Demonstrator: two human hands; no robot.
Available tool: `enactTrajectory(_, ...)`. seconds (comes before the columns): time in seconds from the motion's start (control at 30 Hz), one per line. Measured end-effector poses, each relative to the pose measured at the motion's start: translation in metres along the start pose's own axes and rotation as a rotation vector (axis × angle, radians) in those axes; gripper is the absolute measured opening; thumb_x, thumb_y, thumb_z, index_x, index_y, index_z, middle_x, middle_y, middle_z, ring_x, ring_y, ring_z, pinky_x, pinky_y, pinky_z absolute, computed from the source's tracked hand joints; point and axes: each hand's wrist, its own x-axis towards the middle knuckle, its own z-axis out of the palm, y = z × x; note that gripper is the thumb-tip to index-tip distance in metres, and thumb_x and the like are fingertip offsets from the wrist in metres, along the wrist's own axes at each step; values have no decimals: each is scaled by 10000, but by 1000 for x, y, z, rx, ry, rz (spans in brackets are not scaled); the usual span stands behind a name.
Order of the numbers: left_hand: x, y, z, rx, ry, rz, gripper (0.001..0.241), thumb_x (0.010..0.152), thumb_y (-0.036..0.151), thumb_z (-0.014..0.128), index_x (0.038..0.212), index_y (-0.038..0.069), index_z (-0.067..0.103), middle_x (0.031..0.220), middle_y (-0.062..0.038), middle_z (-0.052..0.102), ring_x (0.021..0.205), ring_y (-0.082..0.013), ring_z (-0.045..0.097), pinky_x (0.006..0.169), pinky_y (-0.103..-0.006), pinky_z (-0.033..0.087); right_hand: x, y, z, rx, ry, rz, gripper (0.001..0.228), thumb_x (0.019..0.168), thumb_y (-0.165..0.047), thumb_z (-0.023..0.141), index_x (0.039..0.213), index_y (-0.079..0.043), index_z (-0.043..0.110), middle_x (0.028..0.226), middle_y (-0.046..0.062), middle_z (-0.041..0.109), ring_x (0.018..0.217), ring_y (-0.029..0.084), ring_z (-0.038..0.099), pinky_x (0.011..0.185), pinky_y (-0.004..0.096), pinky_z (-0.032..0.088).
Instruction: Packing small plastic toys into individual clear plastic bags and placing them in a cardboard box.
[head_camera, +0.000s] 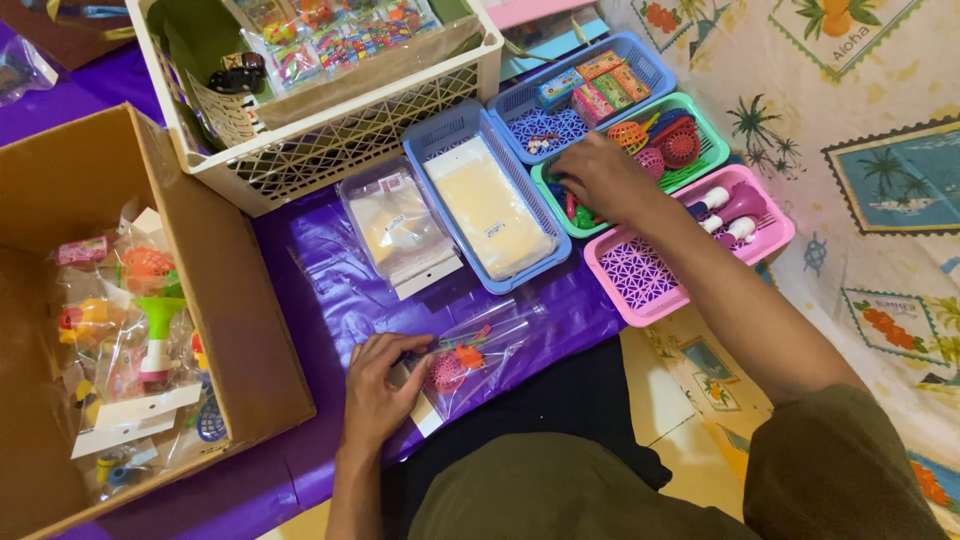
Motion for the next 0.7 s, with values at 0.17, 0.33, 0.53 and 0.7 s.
enactTrajectory(0.17, -7, -3, 6, 163, 76, 109, 265, 877, 295, 787, 1091, 141, 760, 858, -1, 606, 849, -191, 500, 799, -349, 364, -9, -11, -24, 274, 201, 113, 207, 961, -41, 760, 1164, -54, 721, 1029, 112, 702, 1004, 313, 564, 818, 438, 479)
enactTrajectory(0.33, -1, 46, -9, 195, 171, 199, 226, 880, 251, 799, 1078, 152, 752, 810, 13, 569, 774, -185, 489, 765, -342, 355, -14, -143, -117, 779, 237, 524, 261, 949, -41, 707, 1204, -99, 695, 1097, 72, 734, 856, 136, 657, 764, 248, 584)
enactTrajectory(0.53, 16, 113, -20, -146, 324, 182, 342, 857, 336, 808, 1131, 141, 745, 970, -34, 699, 909, -239, 602, 924, -381, 417, -37, -228, -111, 1151, 395, 165, 198, 824, 12, 801, 1006, -1, 725, 1012, 181, 773, 949, 272, 755, 897, 349, 614)
enactTrajectory(0.7, 22, 135, -30, -385, 268, 200, 230, 841, 300, 832, 1034, 181, 793, 948, 2, 765, 915, -233, 666, 905, -348, 444, -56, -251, -73, 1410, 481, 150, 188, 770, 59, 819, 917, 80, 704, 908, 279, 689, 829, 322, 690, 728, 391, 597)
